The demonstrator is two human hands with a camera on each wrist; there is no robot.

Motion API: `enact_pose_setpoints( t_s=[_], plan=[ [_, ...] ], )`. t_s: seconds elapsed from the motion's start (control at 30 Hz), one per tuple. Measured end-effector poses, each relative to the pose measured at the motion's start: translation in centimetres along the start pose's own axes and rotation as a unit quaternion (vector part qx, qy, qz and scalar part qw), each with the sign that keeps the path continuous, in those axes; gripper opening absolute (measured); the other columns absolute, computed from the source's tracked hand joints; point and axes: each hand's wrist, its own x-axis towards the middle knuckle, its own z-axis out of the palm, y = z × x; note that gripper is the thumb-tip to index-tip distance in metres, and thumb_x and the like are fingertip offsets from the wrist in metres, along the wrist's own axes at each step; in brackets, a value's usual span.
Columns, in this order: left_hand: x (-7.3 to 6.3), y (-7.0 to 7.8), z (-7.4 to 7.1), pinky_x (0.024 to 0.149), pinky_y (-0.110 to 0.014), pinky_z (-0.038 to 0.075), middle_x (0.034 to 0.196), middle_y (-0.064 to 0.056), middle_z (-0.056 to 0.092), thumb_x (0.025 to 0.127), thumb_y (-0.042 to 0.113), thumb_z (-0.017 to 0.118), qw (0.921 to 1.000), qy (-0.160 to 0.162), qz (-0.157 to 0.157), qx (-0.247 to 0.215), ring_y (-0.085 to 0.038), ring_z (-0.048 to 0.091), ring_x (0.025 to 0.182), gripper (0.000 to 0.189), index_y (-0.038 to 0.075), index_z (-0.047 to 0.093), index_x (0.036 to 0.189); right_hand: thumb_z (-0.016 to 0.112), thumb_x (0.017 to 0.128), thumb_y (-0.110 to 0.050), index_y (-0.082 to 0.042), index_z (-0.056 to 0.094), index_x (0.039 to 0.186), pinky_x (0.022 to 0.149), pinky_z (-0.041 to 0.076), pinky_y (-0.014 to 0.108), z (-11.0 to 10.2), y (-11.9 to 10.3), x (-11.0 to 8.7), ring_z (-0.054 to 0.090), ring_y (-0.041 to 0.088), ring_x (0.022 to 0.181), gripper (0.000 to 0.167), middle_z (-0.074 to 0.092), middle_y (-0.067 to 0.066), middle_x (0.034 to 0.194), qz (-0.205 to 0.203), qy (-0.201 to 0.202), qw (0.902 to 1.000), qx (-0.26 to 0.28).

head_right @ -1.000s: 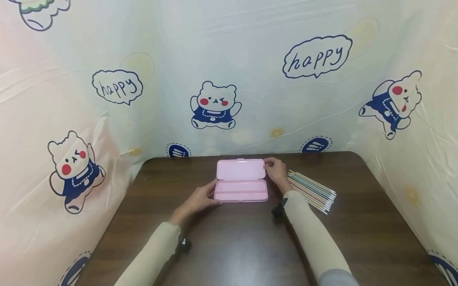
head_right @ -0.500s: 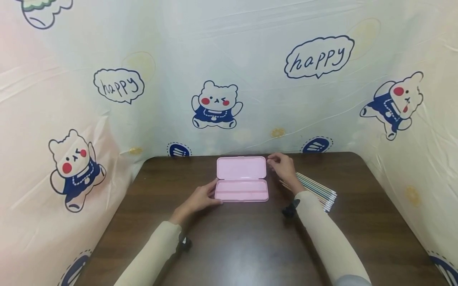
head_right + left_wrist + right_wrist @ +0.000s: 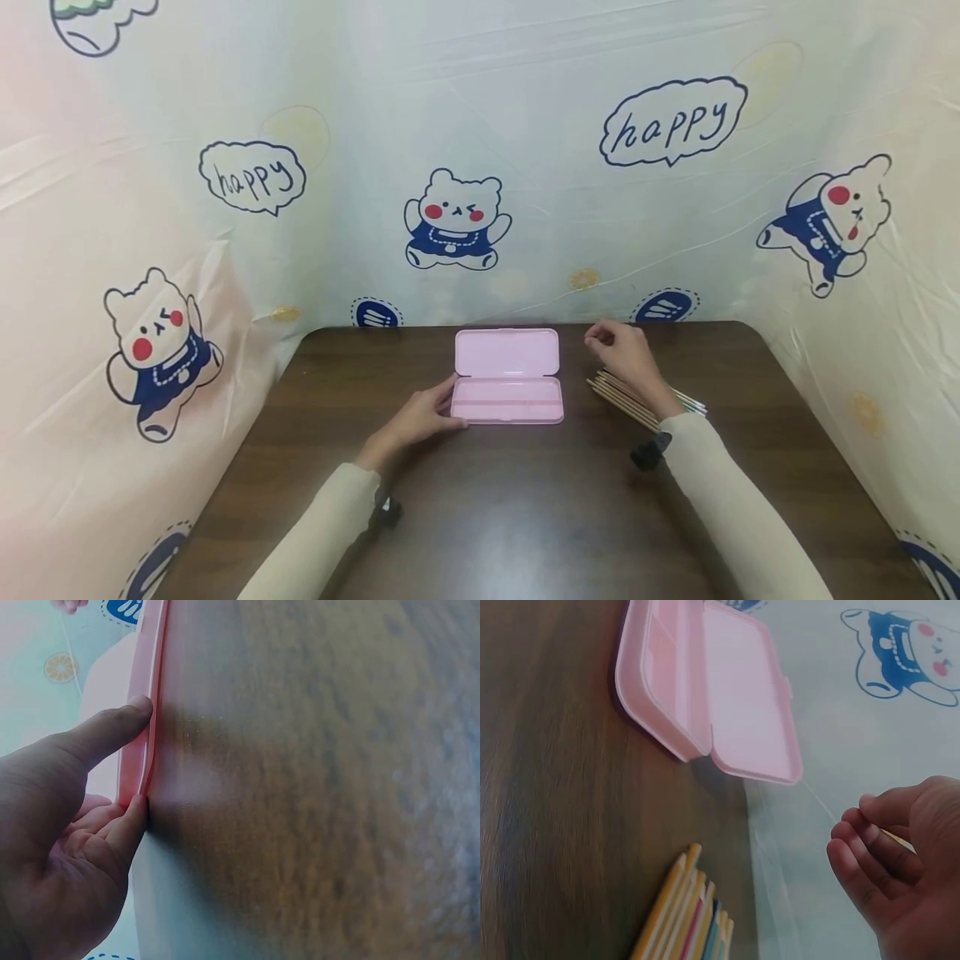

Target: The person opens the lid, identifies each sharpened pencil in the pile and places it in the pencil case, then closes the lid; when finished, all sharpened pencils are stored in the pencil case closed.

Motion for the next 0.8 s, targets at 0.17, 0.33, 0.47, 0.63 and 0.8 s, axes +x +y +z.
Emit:
enact_pose_setpoints(
  t_s=[0.17,0.33,0.47,0.63,0.8],
  plan=[
    [-0.1,0.0,0.0,0.122,-0.045,0.043,0.175,-0.012,0.03,0.092,0.031,0.086,1.0,0.0,0.0,0.001,-0.03,0.047,0.154,0.102,0.012,0.024,0.17,0.068,0.105,-0.016,-0.006,0.075,0.111,0.076,0.055,0.031,-1.6,0.1,-1.3,0.068,0.027,0.088,0.013,0.077,0.014,0.1,-0.013,0.003,0.9993,-0.035],
    [-0.2,-0.1,0.0,0.122,-0.045,0.044,0.174,-0.013,0.031,0.092,0.032,0.086,1.0,0.002,0.005,-0.001,-0.029,0.048,0.153,0.102,0.011,0.024,0.17,0.069,0.105,-0.017,-0.006,0.076,0.11,0.077,0.054,0.033,-3.2,0.2,-2.8,0.068,0.026,0.088,0.014,0.078,0.014,0.101,-0.019,0.003,0.9981,-0.059],
    [-0.2,-0.2,0.0,0.121,-0.046,0.045,0.174,-0.015,0.031,0.092,0.032,0.086,0.9998,0.003,0.017,-0.001,-0.03,0.05,0.151,0.103,0.009,0.023,0.17,0.07,0.105,-0.019,-0.007,0.077,0.11,0.074,0.054,0.03,-4.2,0.6,-4.1,0.068,0.025,0.087,0.014,0.079,0.014,0.102,-0.015,0.002,0.9972,-0.073],
    [0.0,-0.3,0.1,0.12,-0.045,0.046,0.174,-0.014,0.032,0.092,0.034,0.086,0.9998,0.007,0.018,0.002,-0.029,0.052,0.15,0.103,0.009,0.023,0.17,0.07,0.104,-0.018,-0.006,0.078,0.11,0.072,0.054,0.027,-5.4,1.3,-5.6,0.069,0.025,0.087,0.015,0.079,0.016,0.102,-0.009,0.001,0.9969,-0.079],
    [0.0,-0.3,0.2,0.121,-0.044,0.046,0.173,-0.014,0.033,0.092,0.036,0.086,0.9998,0.01,0.014,0.003,-0.028,0.053,0.149,0.103,0.009,0.024,0.17,0.071,0.103,-0.016,-0.006,0.079,0.109,0.068,0.054,0.021,-6.1,2.6,-7.0,0.07,0.021,0.085,0.014,0.08,0.014,0.1,-0.012,-0.009,0.9963,-0.085]
  ],
)
